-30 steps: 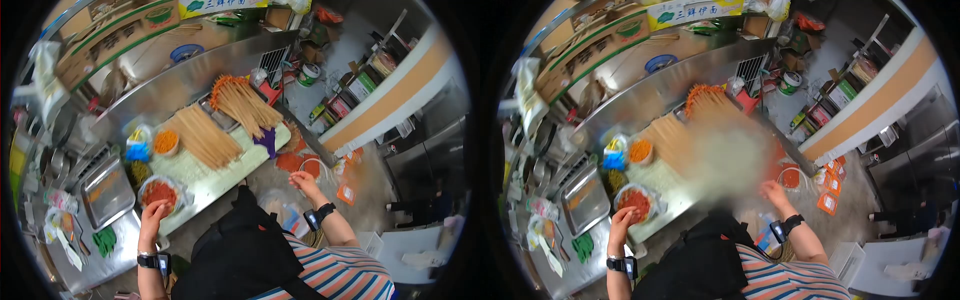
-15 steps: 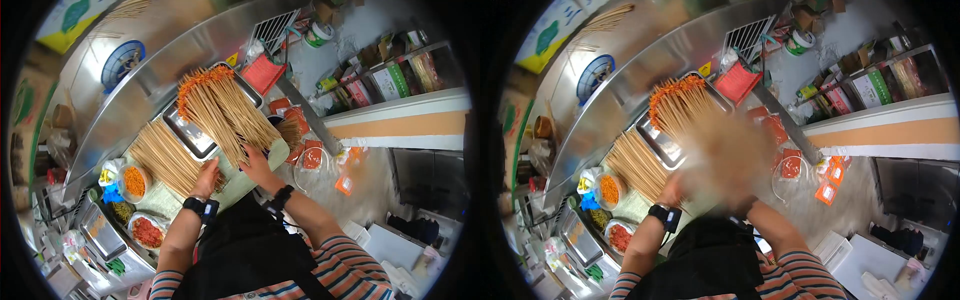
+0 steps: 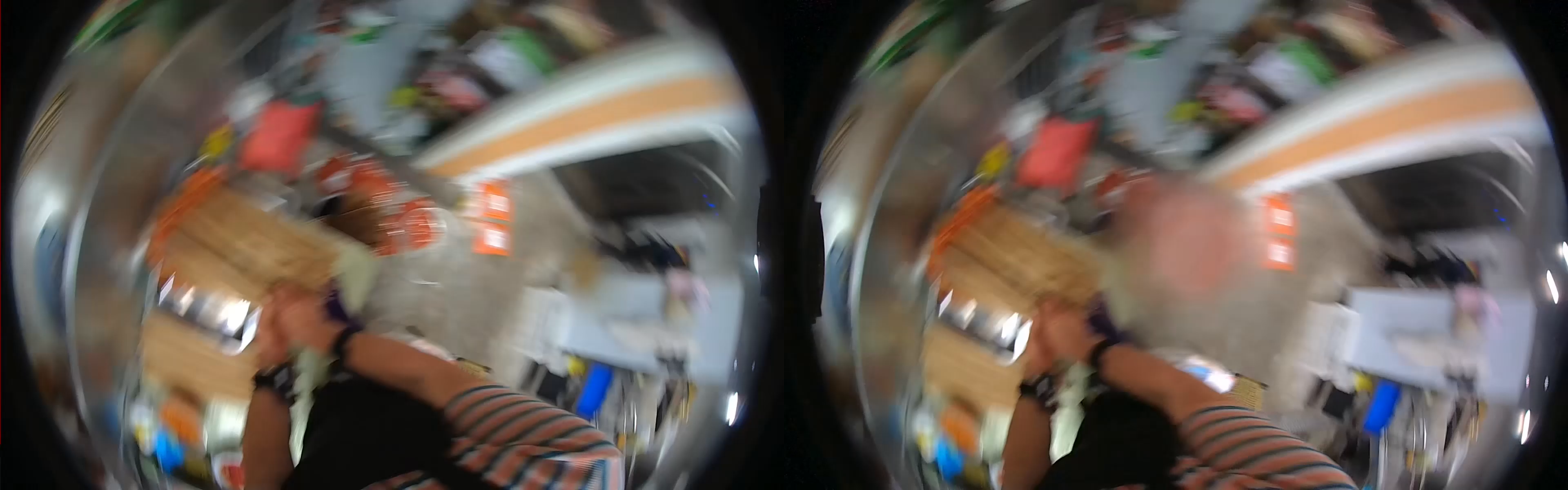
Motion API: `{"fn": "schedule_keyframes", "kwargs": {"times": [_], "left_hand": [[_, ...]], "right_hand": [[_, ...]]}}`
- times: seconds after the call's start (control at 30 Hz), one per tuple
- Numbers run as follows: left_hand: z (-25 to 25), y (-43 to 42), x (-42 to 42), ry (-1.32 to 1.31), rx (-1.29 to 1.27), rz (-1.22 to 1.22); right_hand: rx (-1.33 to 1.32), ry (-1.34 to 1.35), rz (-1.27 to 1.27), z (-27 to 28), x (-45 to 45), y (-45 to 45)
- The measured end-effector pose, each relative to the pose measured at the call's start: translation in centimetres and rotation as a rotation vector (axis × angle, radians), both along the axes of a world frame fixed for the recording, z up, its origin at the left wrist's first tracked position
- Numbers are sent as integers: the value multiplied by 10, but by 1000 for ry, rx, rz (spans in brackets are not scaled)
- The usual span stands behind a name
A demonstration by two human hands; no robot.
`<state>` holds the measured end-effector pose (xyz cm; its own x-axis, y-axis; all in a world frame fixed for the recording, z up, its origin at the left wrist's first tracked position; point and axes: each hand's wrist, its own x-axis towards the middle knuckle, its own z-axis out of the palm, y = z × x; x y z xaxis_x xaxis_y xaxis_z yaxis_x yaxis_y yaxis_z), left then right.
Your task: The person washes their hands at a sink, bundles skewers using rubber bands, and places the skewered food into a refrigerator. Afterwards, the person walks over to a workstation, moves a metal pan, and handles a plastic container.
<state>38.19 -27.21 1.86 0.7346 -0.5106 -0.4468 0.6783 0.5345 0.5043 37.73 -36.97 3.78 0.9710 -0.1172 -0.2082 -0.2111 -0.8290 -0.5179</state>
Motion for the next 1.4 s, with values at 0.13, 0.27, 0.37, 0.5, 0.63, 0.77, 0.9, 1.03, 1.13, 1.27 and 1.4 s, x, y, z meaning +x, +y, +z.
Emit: {"fn": "schedule_keyframes", "kwargs": {"times": [0.13, 0.27, 0.37, 0.5, 0.63, 0.77, 0.9, 1.03, 1.13, 1.27, 1.4], "left_hand": [[-8, 10, 1, 235, -223, -7], [-30, 31, -1, 372, 17, 29], [-28, 29, 3, 421, 81, 47], [-24, 28, 11, 435, 134, 58], [-17, 27, 14, 448, 160, 87], [-6, 24, 13, 444, 153, 110], [-4, 28, 11, 416, 16, 48], [4, 31, 12, 452, 56, 46], [22, 24, 10, 387, 143, 50], [40, 22, 10, 386, 192, 38], [34, 27, 13, 488, 280, 126]], "right_hand": [[-196, 410, 268, 41, 31, -4], [-134, 594, 328, 55, 58, 4], [-175, 651, 330, 14, 61, 8], [-161, 526, 199, -5, 58, 20], [-57, 675, 156, 20, 57, 16], [-77, 559, 134, 28, 46, 16], [-46, 494, 212, 52, 40, 7], [172, 557, 98, 49, 36, 13], [146, 416, 40, 51, 24, 15], [84, 282, -58, 38, 11, 38], [-14, 208, 48, 24, 1, 37]]}}
